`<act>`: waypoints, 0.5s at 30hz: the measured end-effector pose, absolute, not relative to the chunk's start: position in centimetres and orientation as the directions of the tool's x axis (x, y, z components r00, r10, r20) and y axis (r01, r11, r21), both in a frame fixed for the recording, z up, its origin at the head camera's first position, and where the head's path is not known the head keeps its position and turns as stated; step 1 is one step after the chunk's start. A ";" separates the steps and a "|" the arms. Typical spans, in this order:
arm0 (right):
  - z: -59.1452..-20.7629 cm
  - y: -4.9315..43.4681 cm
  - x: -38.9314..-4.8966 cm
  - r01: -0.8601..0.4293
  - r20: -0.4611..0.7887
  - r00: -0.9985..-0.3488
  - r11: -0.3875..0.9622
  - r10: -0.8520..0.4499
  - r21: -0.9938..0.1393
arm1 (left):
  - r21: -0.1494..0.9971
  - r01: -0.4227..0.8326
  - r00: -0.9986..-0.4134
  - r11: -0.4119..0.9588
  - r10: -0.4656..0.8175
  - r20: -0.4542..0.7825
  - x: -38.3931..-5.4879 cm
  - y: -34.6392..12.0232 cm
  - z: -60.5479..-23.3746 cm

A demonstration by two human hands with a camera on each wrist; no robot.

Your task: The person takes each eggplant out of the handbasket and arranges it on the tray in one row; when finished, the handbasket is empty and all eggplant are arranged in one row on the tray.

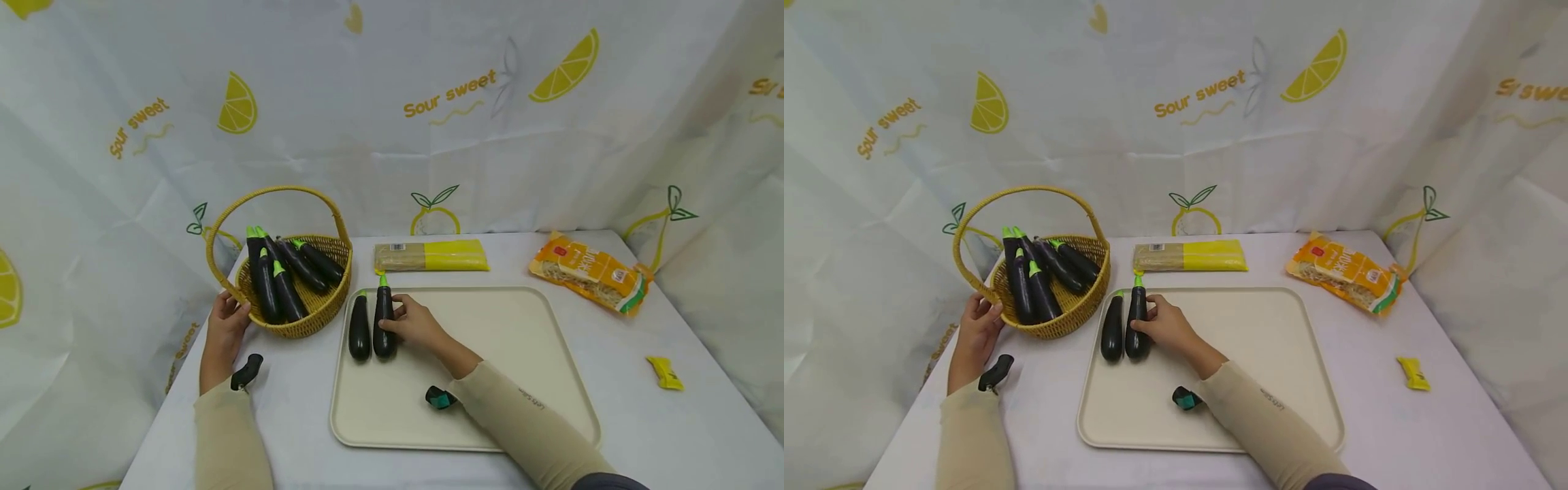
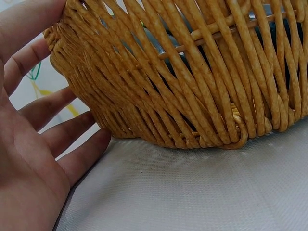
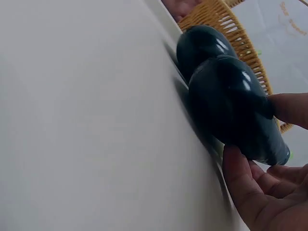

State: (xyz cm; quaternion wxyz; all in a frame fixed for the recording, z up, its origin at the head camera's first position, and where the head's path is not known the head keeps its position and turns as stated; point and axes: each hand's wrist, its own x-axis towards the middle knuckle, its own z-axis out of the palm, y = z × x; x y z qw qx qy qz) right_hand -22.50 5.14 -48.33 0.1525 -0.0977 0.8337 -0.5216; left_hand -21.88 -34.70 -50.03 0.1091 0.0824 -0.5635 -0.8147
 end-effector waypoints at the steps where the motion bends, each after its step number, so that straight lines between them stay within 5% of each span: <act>1: -48.5 5.1 -22.4 -0.003 -0.159 -0.932 0.446 -0.325 -0.895 | 0.936 0.087 -0.962 -0.342 -0.272 -0.010 -21.9 -34.7 -50.0; 15: -48.1 4.2 -22.1 -0.051 -0.157 -0.943 0.596 -0.292 -0.801 | 0.937 0.069 -0.966 -0.343 -0.257 -0.023 -21.8 -34.7 -49.9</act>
